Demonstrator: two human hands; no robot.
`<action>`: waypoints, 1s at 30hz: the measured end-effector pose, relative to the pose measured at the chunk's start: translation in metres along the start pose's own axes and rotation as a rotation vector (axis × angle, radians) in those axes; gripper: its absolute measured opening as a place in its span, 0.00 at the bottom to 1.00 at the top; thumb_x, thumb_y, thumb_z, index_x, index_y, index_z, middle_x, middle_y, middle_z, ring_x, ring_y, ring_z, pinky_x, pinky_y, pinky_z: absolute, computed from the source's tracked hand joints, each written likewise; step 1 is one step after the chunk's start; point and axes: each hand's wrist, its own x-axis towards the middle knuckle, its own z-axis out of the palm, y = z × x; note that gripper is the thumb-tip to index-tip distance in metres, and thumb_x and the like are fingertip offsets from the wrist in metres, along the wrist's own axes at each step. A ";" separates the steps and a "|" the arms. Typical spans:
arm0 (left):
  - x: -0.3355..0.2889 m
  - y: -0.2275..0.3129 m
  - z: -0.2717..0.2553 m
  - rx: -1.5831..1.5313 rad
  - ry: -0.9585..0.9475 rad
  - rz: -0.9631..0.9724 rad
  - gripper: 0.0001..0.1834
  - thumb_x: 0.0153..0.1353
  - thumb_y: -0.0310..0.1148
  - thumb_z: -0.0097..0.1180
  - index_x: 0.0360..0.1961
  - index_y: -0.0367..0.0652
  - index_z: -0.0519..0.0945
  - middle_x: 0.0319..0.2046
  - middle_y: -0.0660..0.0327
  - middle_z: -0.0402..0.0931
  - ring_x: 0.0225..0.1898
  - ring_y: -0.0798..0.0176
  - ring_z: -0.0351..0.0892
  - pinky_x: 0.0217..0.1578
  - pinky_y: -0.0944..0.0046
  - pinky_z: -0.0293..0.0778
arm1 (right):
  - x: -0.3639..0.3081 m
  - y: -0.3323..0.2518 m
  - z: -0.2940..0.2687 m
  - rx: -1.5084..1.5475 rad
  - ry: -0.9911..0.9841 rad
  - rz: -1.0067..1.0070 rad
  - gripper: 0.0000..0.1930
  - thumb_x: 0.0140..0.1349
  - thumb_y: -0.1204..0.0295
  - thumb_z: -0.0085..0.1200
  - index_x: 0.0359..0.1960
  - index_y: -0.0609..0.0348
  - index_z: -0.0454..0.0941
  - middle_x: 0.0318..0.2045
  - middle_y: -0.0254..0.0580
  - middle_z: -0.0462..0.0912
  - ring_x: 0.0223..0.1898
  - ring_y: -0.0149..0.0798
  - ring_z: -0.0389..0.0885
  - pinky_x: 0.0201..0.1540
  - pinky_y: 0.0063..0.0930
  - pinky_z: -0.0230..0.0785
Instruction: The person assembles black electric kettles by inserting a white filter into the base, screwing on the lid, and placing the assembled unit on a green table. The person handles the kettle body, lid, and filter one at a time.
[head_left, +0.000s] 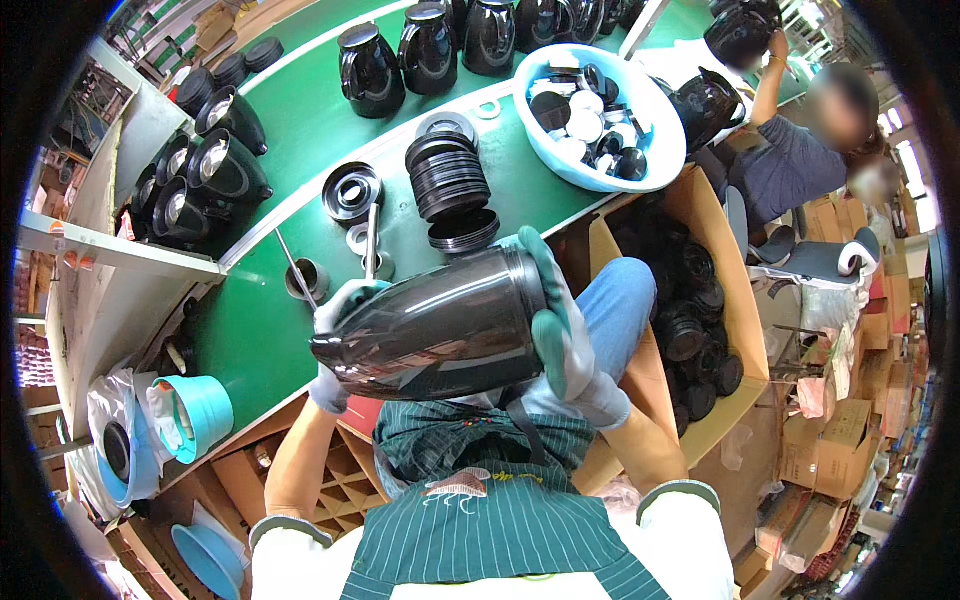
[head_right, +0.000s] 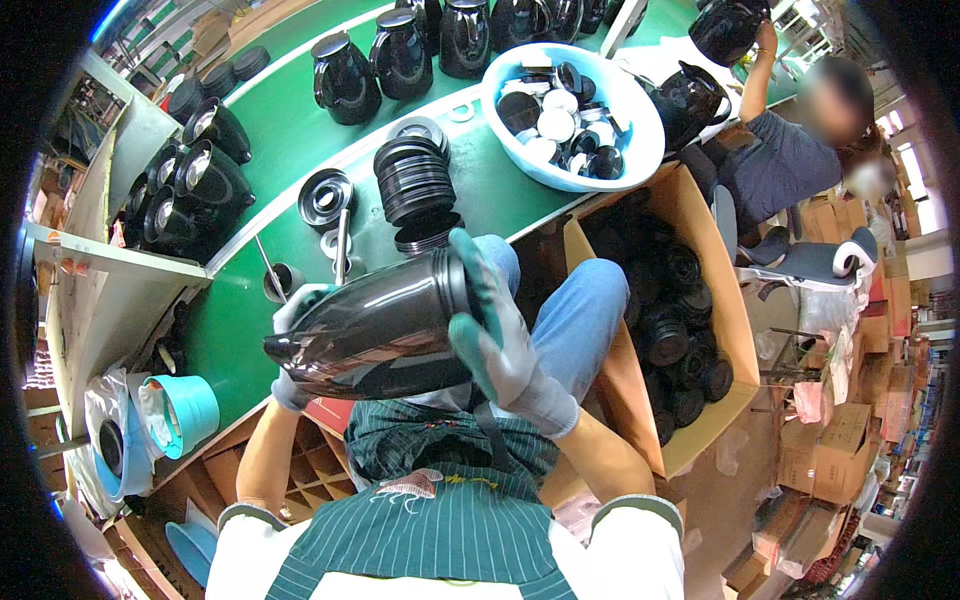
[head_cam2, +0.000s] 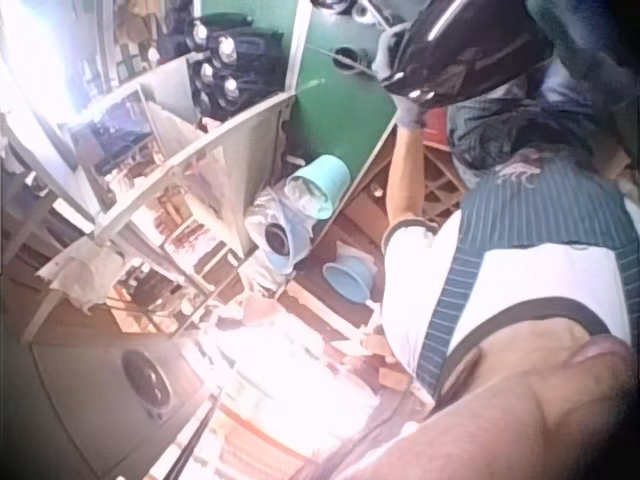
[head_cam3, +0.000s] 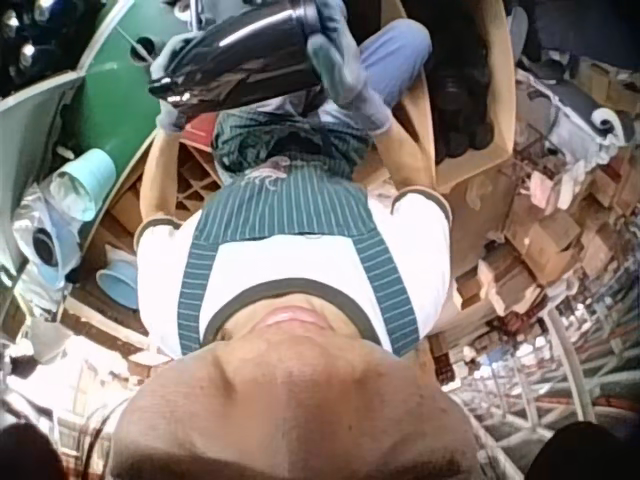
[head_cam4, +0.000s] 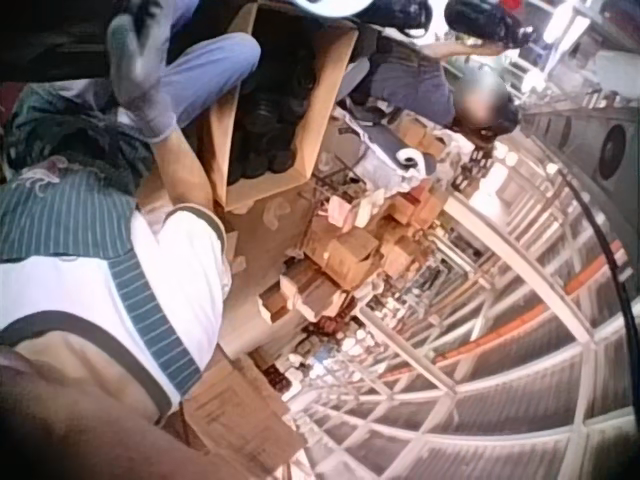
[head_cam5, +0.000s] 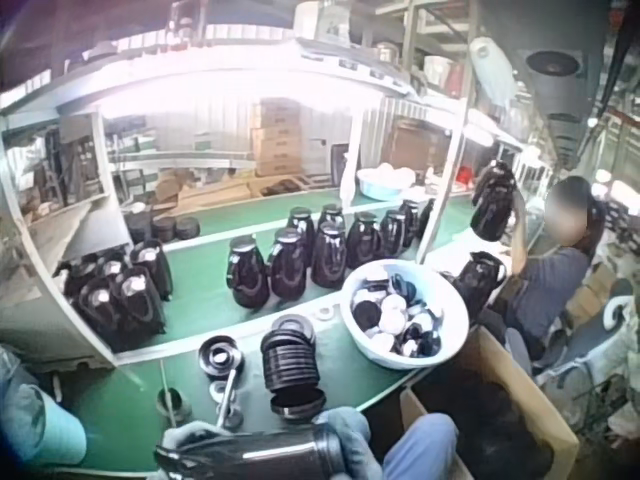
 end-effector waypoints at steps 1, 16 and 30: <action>0.000 -0.011 -0.007 -0.148 -0.056 -0.139 0.15 0.68 0.25 0.58 0.55 0.37 0.80 0.48 0.59 0.84 0.47 0.64 0.83 0.53 0.61 0.81 | 0.002 0.002 0.001 -0.030 -0.021 -0.162 0.49 0.67 0.45 0.57 0.80 0.59 0.49 0.77 0.60 0.53 0.75 0.54 0.61 0.73 0.47 0.58; 0.012 -0.036 -0.035 -1.352 -0.536 -0.859 0.33 0.70 0.33 0.59 0.74 0.41 0.65 0.70 0.51 0.70 0.67 0.53 0.74 0.70 0.49 0.70 | 0.030 -0.046 0.014 -0.456 -0.271 -0.775 0.46 0.46 0.34 0.69 0.64 0.46 0.79 0.70 0.75 0.61 0.70 0.79 0.63 0.68 0.74 0.57; 0.015 0.050 -0.031 0.530 0.073 0.474 0.21 0.55 0.33 0.69 0.50 0.36 0.85 0.44 0.49 0.88 0.44 0.53 0.90 0.49 0.60 0.83 | 0.029 -0.020 0.012 0.150 0.021 -0.057 0.44 0.76 0.39 0.40 0.78 0.66 0.54 0.62 0.50 0.73 0.62 0.43 0.73 0.68 0.34 0.62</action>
